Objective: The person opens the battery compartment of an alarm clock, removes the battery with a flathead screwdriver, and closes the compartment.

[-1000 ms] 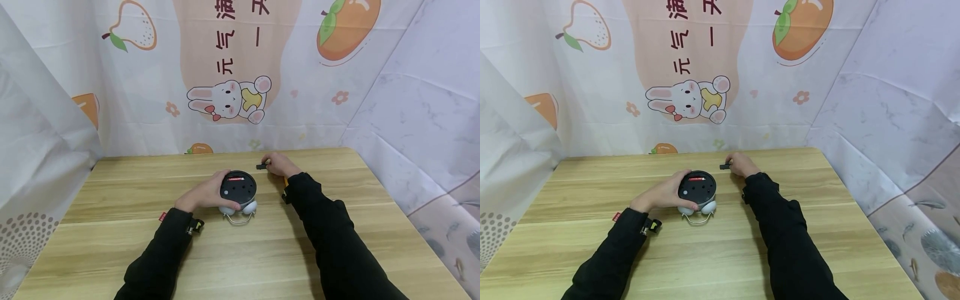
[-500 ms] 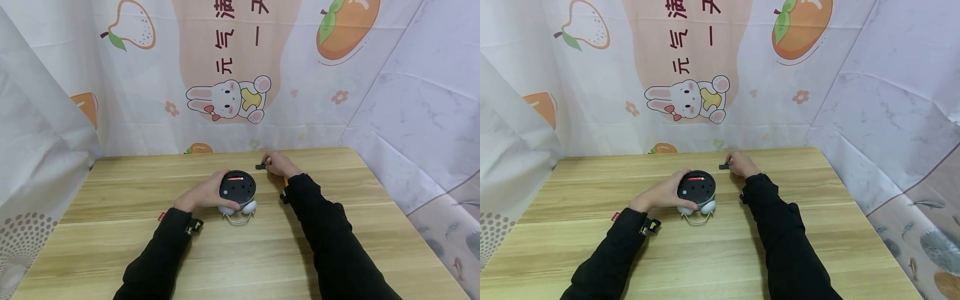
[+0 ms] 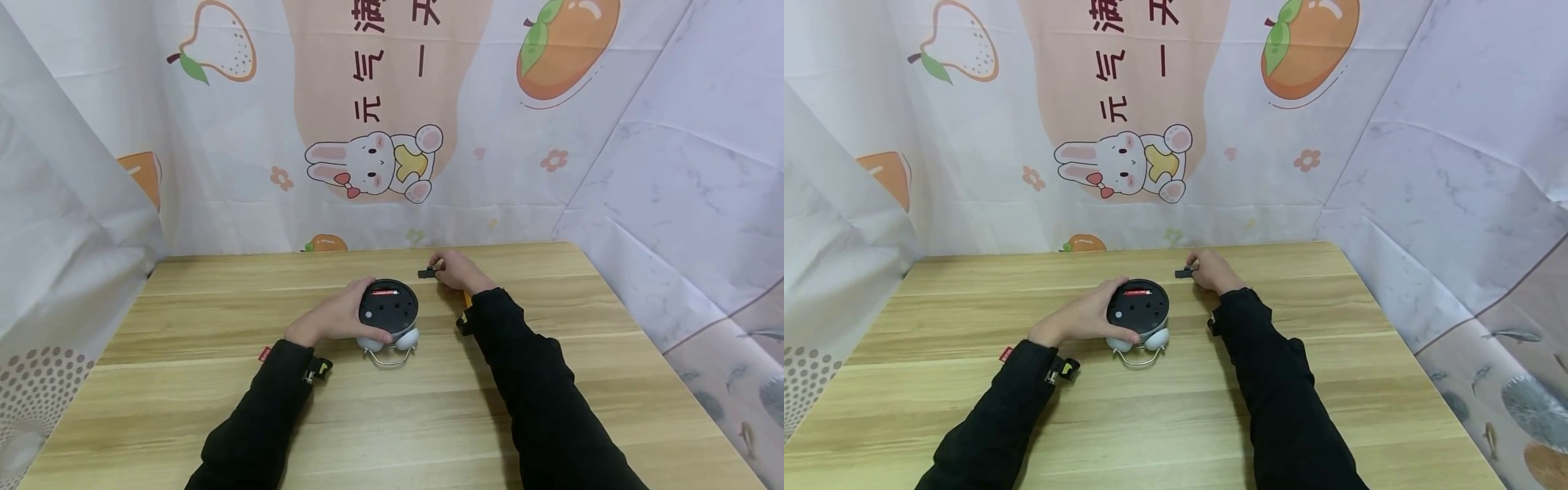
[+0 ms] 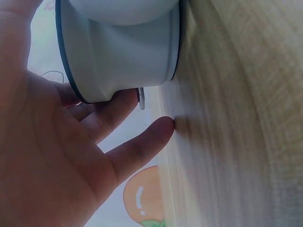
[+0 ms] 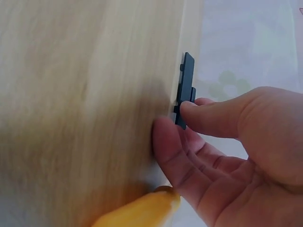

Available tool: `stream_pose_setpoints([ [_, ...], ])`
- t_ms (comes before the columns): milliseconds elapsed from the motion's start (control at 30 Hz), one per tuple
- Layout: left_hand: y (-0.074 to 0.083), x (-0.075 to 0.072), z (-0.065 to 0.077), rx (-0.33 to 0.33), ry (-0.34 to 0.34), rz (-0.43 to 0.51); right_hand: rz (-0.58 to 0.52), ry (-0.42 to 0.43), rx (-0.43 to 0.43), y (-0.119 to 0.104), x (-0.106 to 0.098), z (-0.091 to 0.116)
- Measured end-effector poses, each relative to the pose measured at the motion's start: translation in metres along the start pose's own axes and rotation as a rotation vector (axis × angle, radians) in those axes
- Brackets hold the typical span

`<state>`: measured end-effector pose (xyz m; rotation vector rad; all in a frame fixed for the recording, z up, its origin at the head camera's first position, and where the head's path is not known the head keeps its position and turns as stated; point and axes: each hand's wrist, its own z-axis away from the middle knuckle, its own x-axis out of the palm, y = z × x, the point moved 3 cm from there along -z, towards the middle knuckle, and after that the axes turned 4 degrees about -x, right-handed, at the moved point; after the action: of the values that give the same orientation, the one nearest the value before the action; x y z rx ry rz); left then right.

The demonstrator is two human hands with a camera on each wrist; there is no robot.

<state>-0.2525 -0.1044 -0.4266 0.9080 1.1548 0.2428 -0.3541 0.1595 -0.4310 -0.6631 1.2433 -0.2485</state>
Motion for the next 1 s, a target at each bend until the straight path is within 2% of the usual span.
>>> stream_pose_setpoints([
  [233, 0.0, 0.0, -0.001, -0.01, 0.001, 0.002, -0.064, 0.017, 0.002, 0.004, -0.003, 0.005],
  [400, 0.0, 0.0, -0.001, -0.015, -0.001, -0.011, -0.099, 0.006, -0.034, 0.004, -0.007, 0.011],
  [600, 0.0, 0.001, 0.0, -0.02, -0.002, -0.003, -0.052, -0.029, -0.16, -0.002, -0.009, 0.018],
  [767, 0.001, 0.0, 0.002, -0.017, -0.001, -0.003, -0.012, 0.022, -0.269, -0.016, -0.012, 0.027],
  [1000, 0.001, 0.0, 0.0, -0.011, 0.004, -0.008, 0.009, 0.044, -0.359, -0.045, -0.017, 0.04],
])
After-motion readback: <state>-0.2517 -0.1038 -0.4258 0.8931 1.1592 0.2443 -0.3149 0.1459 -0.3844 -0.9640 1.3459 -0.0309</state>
